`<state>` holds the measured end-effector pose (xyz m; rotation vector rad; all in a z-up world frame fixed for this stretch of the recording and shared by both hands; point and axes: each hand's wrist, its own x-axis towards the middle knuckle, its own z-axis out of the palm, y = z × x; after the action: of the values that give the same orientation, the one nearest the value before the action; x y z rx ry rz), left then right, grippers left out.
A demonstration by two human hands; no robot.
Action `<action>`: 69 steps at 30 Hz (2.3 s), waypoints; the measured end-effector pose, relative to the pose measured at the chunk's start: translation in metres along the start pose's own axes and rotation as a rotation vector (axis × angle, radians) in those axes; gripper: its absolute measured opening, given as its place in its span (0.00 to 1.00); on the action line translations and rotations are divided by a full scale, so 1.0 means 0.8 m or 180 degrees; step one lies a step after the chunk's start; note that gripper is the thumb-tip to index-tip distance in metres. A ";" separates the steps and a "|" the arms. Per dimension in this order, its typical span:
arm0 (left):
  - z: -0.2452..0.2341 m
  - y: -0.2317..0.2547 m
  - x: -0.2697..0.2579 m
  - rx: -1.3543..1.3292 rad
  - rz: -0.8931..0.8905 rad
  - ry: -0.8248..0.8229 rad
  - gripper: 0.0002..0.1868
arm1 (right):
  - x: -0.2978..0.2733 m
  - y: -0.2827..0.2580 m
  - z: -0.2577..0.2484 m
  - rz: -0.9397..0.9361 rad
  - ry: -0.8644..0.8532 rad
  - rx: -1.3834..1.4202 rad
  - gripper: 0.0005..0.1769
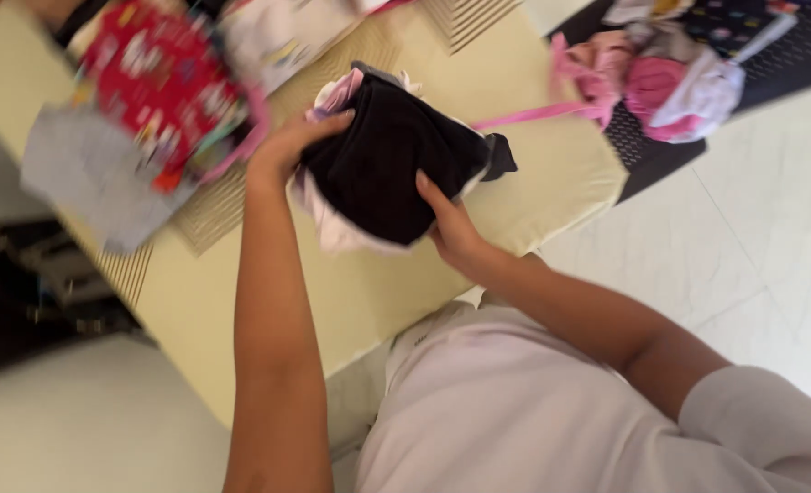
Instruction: The recorder picks up various items of clothing from a chair and folds them on a table.
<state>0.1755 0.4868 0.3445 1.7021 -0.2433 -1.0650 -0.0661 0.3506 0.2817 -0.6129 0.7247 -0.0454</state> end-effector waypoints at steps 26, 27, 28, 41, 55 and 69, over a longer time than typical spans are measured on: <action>0.056 -0.181 -0.046 0.0531 0.2280 0.1521 0.19 | 0.073 -0.052 0.042 -0.2963 -0.2694 -0.6400 0.32; 0.063 -0.166 -0.064 0.0291 0.2444 0.1820 0.17 | 0.080 -0.062 0.045 -0.2826 -0.2976 -0.6093 0.29; 0.070 -0.152 -0.081 0.0048 0.2607 0.2118 0.15 | 0.087 -0.072 0.048 -0.2682 -0.3245 -0.5780 0.27; 0.109 -0.039 -0.120 -0.4570 0.0856 0.0326 0.47 | 0.018 -0.184 0.160 -0.2453 -0.3534 -0.4842 0.23; -0.114 0.000 0.182 -0.1900 0.1927 0.1738 0.19 | 0.336 -0.188 0.200 -0.1898 -0.1654 -0.2247 0.18; -0.098 -0.129 0.278 0.1561 0.0100 0.3366 0.29 | 0.484 -0.110 0.170 -0.2339 -0.0809 -0.4574 0.28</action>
<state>0.3293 0.4440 0.1427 2.4509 0.1723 0.0390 0.3271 0.2526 0.1733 -2.1961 0.1365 -0.1221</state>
